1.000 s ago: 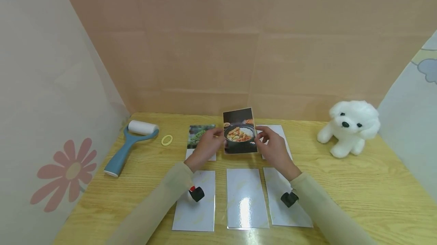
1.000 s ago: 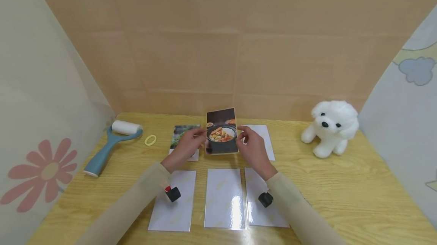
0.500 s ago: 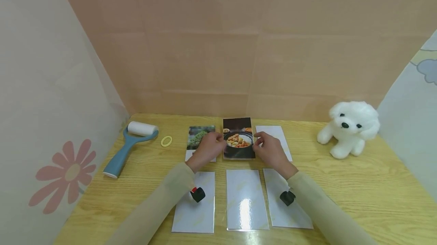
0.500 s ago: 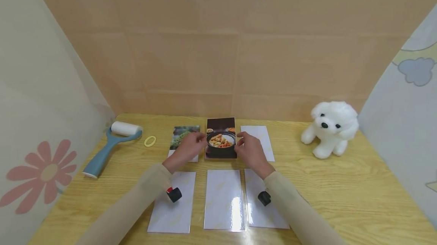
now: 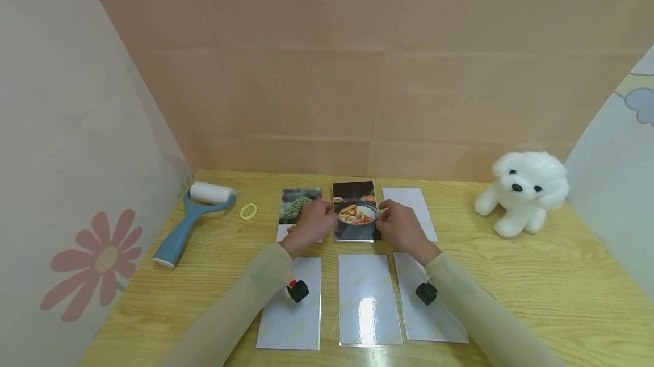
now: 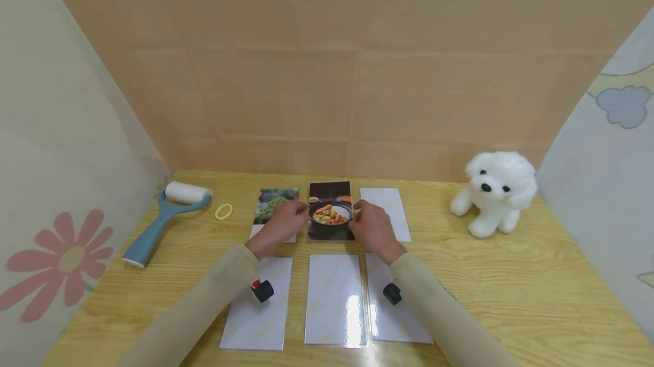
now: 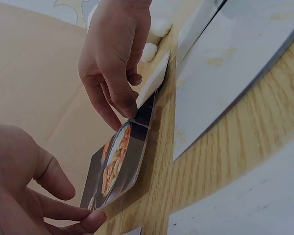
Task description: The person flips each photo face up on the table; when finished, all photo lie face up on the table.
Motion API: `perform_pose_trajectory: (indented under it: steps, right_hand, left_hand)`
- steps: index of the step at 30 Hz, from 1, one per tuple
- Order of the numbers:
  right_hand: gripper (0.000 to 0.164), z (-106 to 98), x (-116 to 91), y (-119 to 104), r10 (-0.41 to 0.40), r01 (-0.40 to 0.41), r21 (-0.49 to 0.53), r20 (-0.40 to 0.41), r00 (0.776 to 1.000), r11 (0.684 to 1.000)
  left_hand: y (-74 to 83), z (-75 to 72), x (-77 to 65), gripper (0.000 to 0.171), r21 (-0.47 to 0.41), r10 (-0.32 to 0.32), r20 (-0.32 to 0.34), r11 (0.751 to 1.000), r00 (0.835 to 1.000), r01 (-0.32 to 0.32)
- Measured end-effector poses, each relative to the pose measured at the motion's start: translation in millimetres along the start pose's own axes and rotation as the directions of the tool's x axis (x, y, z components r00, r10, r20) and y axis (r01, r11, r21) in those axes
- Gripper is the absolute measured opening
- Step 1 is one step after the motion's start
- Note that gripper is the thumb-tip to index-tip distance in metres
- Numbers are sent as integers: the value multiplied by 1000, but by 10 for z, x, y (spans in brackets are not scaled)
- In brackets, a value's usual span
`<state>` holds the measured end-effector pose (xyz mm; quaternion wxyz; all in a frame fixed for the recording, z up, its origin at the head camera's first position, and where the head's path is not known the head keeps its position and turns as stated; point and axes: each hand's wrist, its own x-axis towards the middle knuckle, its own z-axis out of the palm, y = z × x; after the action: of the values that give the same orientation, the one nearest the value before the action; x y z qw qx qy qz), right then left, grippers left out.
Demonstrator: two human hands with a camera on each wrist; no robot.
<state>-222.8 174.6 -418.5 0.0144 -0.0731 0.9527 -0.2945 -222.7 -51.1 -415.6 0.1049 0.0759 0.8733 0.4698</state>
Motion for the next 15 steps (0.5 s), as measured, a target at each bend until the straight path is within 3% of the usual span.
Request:
perform_pose_trajectory:
  steps: [7, 15]
  right_hand:
    - [38, 7, -6, -14, 19, -19, -16, 24, 1000, 1000]
    - [36, 27, -13, -29, 40, -39, -36, 40, 998, 999]
  left_hand:
    - [17, -3, 5, 27, 24, 0, 37, 1000, 999, -1]
    - [15, 7, 5, 31, 60, 8, 20, 998, 1000, -9]
